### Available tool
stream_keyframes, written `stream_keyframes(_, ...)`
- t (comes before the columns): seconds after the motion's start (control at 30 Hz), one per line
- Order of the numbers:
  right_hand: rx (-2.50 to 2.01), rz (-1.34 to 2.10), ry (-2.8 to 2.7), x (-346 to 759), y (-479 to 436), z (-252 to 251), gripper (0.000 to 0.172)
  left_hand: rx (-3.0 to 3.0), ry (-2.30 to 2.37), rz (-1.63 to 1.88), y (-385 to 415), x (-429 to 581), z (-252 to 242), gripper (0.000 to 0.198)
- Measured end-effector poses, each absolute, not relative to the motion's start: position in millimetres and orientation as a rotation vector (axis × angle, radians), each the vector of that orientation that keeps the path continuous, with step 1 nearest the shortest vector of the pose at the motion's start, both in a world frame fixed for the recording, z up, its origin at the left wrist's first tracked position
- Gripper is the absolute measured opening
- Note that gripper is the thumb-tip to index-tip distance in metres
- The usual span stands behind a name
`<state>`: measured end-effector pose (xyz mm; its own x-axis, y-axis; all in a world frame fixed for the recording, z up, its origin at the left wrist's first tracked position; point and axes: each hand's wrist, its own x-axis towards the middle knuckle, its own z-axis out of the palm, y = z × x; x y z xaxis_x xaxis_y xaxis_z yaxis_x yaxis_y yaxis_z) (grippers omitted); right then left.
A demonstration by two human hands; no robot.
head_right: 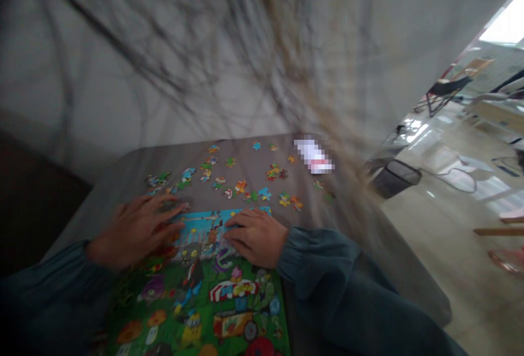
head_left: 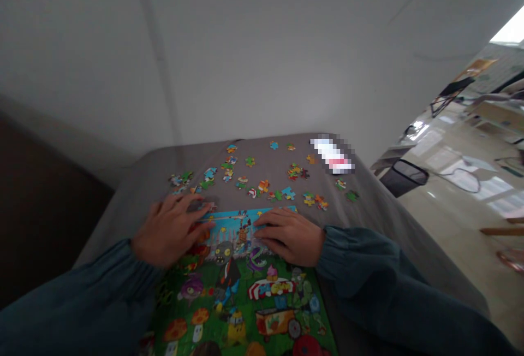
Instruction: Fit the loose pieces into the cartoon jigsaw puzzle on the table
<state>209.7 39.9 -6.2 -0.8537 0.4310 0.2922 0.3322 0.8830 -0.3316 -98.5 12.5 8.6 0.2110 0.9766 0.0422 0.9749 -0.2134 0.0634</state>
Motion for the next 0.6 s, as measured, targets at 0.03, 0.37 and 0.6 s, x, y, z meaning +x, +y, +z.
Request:
stream_keyframes(0.03, -0.564, 0.383, -2.692, 210, 40, -6, 0.025, 2.415, 1.978, 0.084, 7, -92, 9, 0.050)
stream_keyframes(0.37, -0.583, 0.404, -2.712, 209, 39, -6, 0.026, 2.273, 2.098, 0.180, 13, -91, 6, 0.054)
stream_keyframes(0.6, -0.587, 0.398, -2.683, 208, 39, -8, 0.024, 1.865, 2.516, 0.410, 59, -161, 11, 0.061)
